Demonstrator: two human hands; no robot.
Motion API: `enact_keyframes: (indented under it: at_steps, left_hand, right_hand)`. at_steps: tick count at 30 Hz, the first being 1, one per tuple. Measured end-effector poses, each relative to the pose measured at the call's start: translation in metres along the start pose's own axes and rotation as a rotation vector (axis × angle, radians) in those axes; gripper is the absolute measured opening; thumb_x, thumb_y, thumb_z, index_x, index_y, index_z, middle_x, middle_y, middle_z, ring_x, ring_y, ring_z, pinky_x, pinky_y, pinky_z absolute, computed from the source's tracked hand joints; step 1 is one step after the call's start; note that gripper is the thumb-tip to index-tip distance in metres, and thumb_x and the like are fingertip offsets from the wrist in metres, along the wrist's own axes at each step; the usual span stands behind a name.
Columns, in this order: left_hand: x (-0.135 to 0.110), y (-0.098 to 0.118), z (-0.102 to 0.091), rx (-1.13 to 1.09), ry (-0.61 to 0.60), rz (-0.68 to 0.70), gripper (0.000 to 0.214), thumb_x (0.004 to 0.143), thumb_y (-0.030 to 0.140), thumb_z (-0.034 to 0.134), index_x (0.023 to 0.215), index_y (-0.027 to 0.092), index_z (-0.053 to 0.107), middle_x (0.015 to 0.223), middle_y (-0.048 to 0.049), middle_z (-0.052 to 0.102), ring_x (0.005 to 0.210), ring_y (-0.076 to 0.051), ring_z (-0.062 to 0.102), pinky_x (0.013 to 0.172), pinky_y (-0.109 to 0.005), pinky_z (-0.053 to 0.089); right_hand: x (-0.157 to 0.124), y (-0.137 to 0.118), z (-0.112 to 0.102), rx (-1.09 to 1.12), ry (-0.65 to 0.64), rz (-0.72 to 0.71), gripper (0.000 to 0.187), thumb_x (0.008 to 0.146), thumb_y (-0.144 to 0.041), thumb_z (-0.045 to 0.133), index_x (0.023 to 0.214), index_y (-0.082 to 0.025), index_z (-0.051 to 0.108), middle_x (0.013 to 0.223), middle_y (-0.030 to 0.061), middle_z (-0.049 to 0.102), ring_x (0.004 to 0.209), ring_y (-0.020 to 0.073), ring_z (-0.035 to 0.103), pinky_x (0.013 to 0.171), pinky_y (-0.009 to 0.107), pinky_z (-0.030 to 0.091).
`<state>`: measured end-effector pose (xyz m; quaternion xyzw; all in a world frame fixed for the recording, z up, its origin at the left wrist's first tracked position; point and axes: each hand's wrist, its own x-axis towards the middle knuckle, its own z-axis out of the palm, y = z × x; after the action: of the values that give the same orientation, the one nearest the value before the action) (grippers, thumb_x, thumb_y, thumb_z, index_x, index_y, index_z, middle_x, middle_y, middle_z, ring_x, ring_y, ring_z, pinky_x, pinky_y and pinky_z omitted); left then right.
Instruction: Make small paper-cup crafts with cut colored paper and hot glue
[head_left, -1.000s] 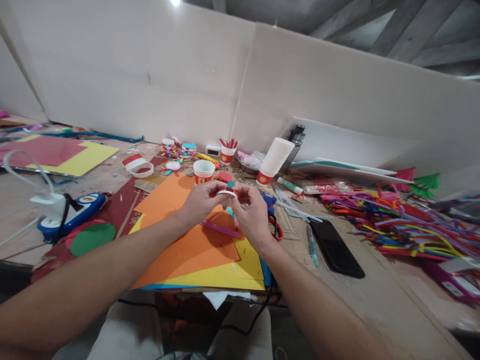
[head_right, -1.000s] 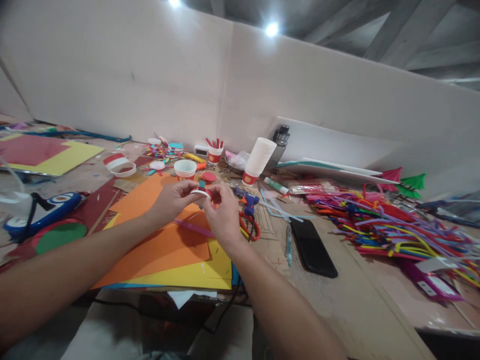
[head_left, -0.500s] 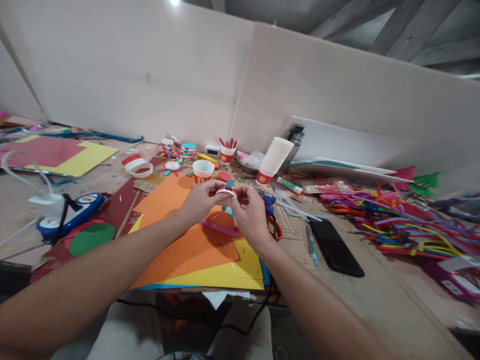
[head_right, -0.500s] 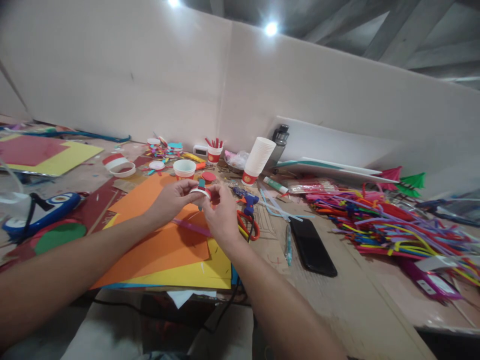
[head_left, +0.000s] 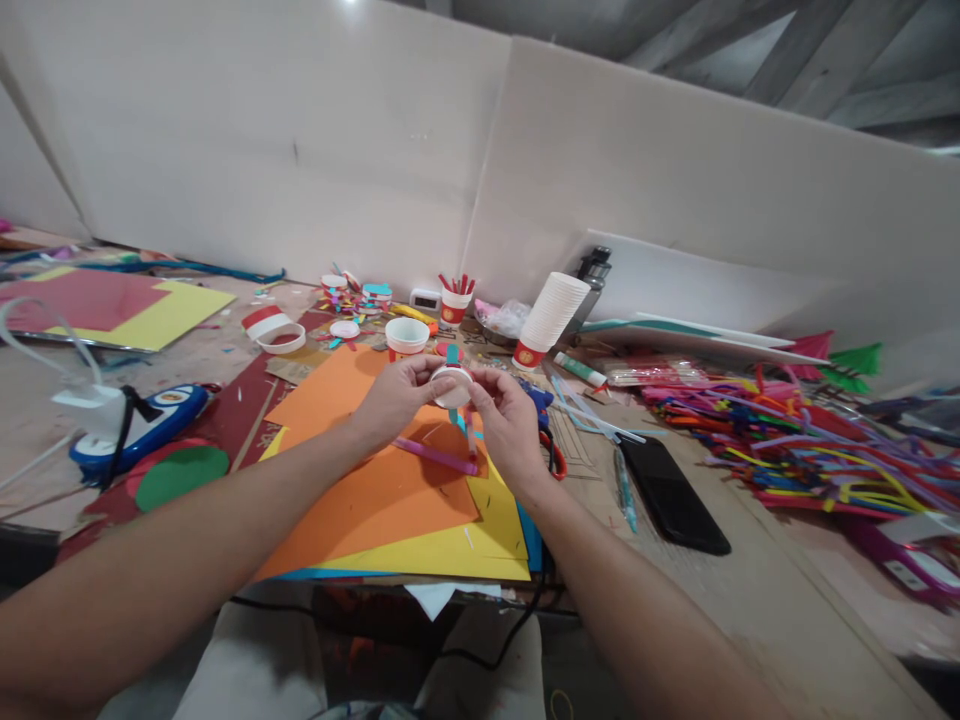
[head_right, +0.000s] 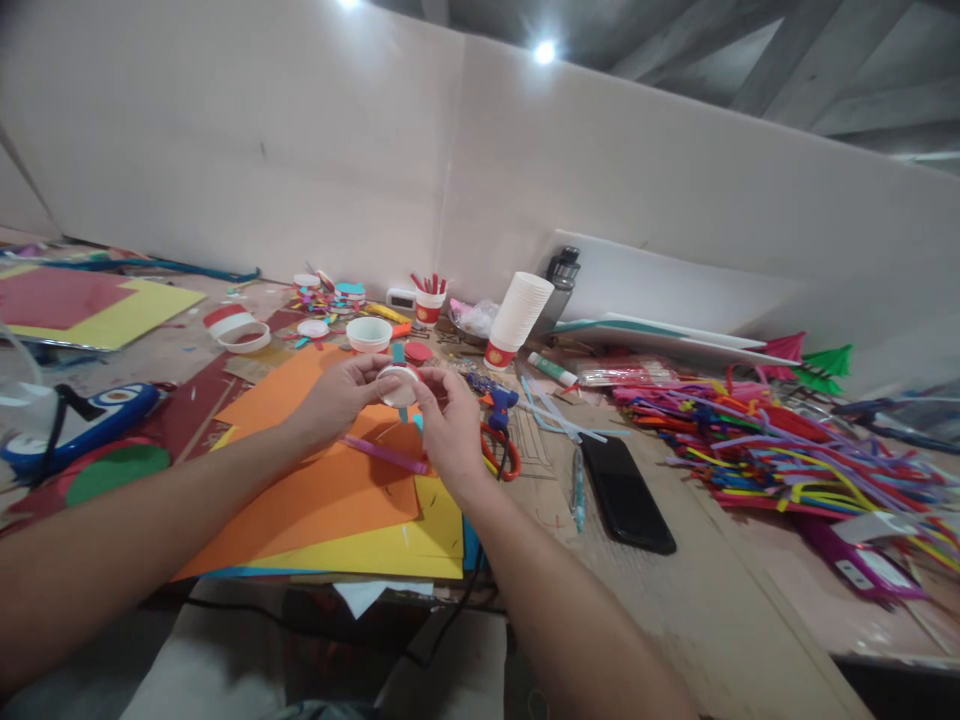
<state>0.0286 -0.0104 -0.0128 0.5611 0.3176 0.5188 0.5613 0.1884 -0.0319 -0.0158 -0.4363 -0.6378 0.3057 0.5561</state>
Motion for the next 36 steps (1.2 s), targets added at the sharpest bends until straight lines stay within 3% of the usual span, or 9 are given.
enact_keyframes:
  at_steps: [5,12,18,26,31,36]
  left_hand:
    - [-0.001,0.0,0.001,0.004,-0.035,-0.013,0.045,0.072,0.043,0.075,0.106,0.014,0.069,0.099,-0.0084,0.073,0.083,-0.018,0.068,0.074,-0.033,0.057]
    - [-0.001,-0.002,-0.001,-0.021,-0.015,0.024,0.044,0.071,0.041,0.077,0.105,0.014,0.068,0.1,-0.0071,0.072,0.087,-0.017,0.066,0.079,-0.03,0.054]
    - [-0.002,-0.001,0.004,-0.21,-0.076,0.019,0.035,0.078,0.045,0.071,0.092,0.014,0.071,0.093,-0.0075,0.072,0.086,-0.016,0.065,0.085,-0.03,0.052]
    - [-0.002,-0.004,0.005,-0.235,-0.205,0.016,0.05,0.077,0.047,0.072,0.12,0.02,0.067,0.113,-0.0101,0.069,0.105,-0.022,0.064,0.094,-0.035,0.049]
    - [-0.001,-0.007,0.0,-0.187,-0.258,0.048,0.064,0.07,0.038,0.08,0.129,0.023,0.06,0.124,-0.0098,0.065,0.116,-0.024,0.059,0.102,-0.038,0.044]
    - [-0.001,-0.005,-0.003,-0.18,-0.233,0.113,0.065,0.067,0.029,0.082,0.128,0.025,0.06,0.13,-0.0088,0.061,0.119,-0.024,0.057,0.1,-0.036,0.045]
  right_hand:
    - [0.0,0.0,0.0,-0.001,0.015,0.021,0.021,0.085,-0.035,0.061,0.097,-0.019,0.066,0.094,0.006,0.07,0.083,0.0173,0.064,0.075,0.033,0.053]
    - [-0.003,-0.005,0.001,-0.161,0.074,-0.139,0.028,0.084,-0.029,0.064,0.111,-0.021,0.062,0.101,0.0058,0.064,0.081,0.0155,0.06,0.072,0.03,0.052]
    - [-0.003,-0.008,-0.002,-0.145,0.098,-0.171,0.021,0.087,-0.029,0.061,0.107,-0.023,0.068,0.099,0.005,0.065,0.083,0.016,0.061,0.076,0.032,0.052]
    - [-0.002,-0.009,-0.004,-0.075,0.108,-0.169,0.017,0.087,-0.029,0.06,0.102,-0.023,0.069,0.103,0.0068,0.066,0.091,0.0188,0.063,0.078,0.035,0.054]
    - [-0.004,-0.011,-0.004,-0.05,0.147,-0.12,0.024,0.085,-0.032,0.064,0.106,-0.023,0.057,0.099,0.0055,0.064,0.087,0.0177,0.063,0.074,0.033,0.055]
    - [-0.009,-0.017,-0.008,-0.157,-0.007,-0.341,0.034,0.088,-0.029,0.059,0.121,-0.025,0.051,0.12,0.0099,0.056,0.105,0.0211,0.059,0.088,0.04,0.054]
